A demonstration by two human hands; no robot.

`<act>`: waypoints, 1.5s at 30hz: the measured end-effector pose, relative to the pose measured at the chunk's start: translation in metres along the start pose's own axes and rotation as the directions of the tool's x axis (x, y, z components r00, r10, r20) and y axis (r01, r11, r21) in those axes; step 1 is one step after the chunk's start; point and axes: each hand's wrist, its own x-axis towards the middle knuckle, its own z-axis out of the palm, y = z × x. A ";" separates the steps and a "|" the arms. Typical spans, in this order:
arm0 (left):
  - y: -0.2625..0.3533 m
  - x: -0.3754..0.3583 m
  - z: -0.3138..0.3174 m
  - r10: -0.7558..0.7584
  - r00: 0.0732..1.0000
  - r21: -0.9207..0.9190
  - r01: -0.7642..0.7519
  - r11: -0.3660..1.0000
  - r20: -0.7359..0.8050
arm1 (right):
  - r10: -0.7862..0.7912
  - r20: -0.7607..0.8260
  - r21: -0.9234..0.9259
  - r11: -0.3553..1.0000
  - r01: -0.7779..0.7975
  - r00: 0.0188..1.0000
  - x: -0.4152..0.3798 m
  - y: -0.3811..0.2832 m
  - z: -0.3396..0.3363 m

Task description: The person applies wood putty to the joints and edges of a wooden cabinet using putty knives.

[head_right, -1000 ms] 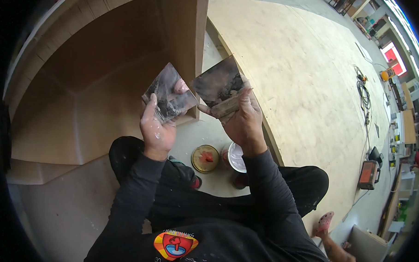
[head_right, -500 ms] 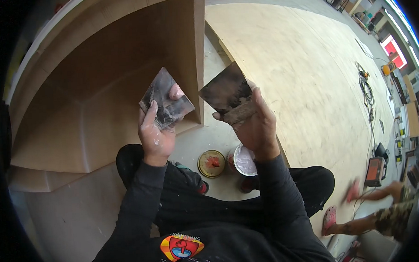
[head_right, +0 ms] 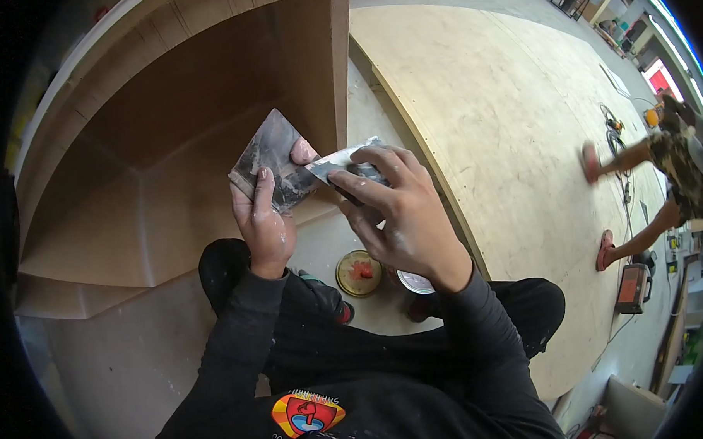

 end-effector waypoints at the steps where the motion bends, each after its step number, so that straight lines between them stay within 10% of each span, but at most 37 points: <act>1: 0.000 0.000 0.000 0.022 1.000 0.027 -0.022 0.999 0.008 | -0.079 0.018 -0.143 0.986 0.081 0.997 0.002 -0.003 0.001; 8: 0.011 0.004 0.002 0.058 0.997 0.157 -0.066 0.985 0.051 | -0.180 0.038 -0.290 0.939 0.183 0.983 0.008 0.000 0.023; 11: 0.029 0.028 -0.012 0.093 0.989 -0.080 -0.102 0.992 -0.113 | -0.124 0.309 -0.299 0.929 0.220 0.943 0.000 0.005 0.021; 19: 0.024 0.035 -0.024 0.041 0.991 -0.054 -0.048 0.997 -0.129 | -0.368 -0.406 -0.650 0.760 0.020 0.836 0.063 0.011 -0.027; 33: 0.028 0.036 -0.027 -0.128 0.984 -0.083 0.118 0.990 -0.126 | -0.439 -0.461 -0.709 0.705 -0.022 0.771 0.112 0.010 -0.037; 41: 0.028 0.035 -0.023 -0.142 0.981 -0.083 0.132 0.988 -0.130 | -0.465 -0.218 -0.564 0.778 0.278 0.858 0.093 0.015 -0.013; 45: 0.028 0.036 -0.026 -0.139 0.985 -0.079 0.131 0.988 -0.101 | -0.435 -0.408 -0.539 0.824 0.173 0.803 0.103 0.005 -0.042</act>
